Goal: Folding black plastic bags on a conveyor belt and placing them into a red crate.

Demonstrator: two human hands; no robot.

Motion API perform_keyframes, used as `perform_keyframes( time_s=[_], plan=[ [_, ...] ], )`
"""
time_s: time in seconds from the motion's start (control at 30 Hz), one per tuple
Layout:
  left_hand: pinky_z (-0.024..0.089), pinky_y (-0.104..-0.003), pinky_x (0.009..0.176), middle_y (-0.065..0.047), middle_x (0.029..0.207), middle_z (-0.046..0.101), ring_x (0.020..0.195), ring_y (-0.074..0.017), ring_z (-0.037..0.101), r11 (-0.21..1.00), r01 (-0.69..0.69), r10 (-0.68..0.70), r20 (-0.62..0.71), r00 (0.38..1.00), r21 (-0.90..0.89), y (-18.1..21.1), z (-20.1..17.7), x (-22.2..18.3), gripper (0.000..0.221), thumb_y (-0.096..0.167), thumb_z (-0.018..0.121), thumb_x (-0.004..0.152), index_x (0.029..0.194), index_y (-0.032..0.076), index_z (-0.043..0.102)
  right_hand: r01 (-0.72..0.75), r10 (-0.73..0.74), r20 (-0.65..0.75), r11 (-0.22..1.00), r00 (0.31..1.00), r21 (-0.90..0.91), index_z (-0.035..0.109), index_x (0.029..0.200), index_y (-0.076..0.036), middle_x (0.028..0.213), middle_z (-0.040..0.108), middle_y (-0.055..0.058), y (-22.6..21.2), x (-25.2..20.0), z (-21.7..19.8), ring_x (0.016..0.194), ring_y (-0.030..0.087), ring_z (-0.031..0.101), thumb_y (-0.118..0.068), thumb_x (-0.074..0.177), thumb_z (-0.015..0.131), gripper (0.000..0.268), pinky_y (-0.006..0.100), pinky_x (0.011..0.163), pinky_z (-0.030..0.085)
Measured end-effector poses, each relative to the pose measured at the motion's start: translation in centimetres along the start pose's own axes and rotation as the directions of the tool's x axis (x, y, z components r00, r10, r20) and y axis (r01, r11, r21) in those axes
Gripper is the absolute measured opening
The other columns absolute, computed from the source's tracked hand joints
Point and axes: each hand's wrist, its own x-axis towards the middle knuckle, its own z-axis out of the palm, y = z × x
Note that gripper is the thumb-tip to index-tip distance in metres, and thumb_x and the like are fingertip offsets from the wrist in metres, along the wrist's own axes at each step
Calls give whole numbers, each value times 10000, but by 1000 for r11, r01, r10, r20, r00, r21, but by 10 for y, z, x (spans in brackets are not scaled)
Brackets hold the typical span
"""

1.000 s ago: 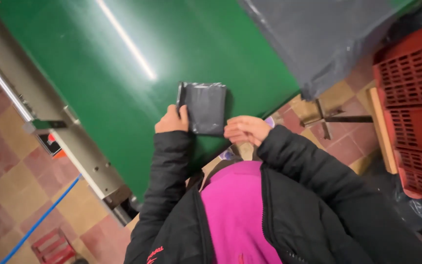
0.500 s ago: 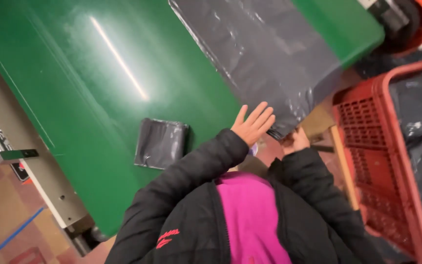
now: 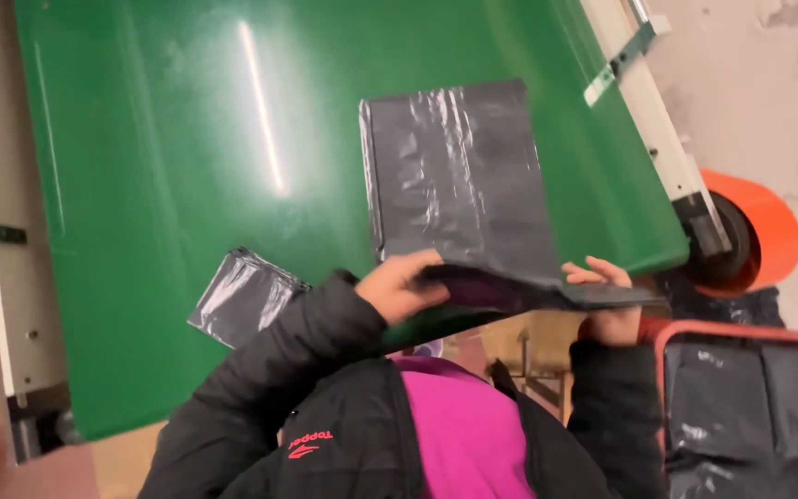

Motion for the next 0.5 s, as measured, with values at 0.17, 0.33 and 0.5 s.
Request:
perform_keyframes(
  time_s=[0.17, 0.33, 0.5],
  plan=[
    [550, -292, 814, -6, 1019, 709, 904, -100, 633, 964, -64, -38, -370, 928, -259, -56, -93, 70, 283, 148, 704, 971, 1215, 4, 699, -85, 95, -9, 835, 995, -543, 637, 1270, 16, 1143, 708, 50, -20, 180, 47, 1019, 140, 655, 4, 961, 692, 314, 296, 915, 529],
    [559, -339, 808, -32, 1000, 755, 894, -160, 692, 955, 109, -258, -589, 766, -277, -202, -169, 138, 376, 263, 737, 912, 1179, 0, 702, -93, 120, -10, 712, 993, -696, 660, 1145, 27, 1016, 724, 94, 93, 297, 43, 899, 191, 681, -118, 872, 796, 338, 333, 829, 550],
    [557, -410, 812, -114, 978, 758, 897, -276, 712, 949, 296, -137, -696, 704, 112, -256, -172, 142, 363, 309, 723, 878, 1104, 26, 704, -60, 118, -10, 434, 993, -899, 687, 1072, -20, 940, 740, 116, 116, 312, 36, 855, 252, 720, -255, 804, 825, 383, 373, 797, 557]
  ],
)
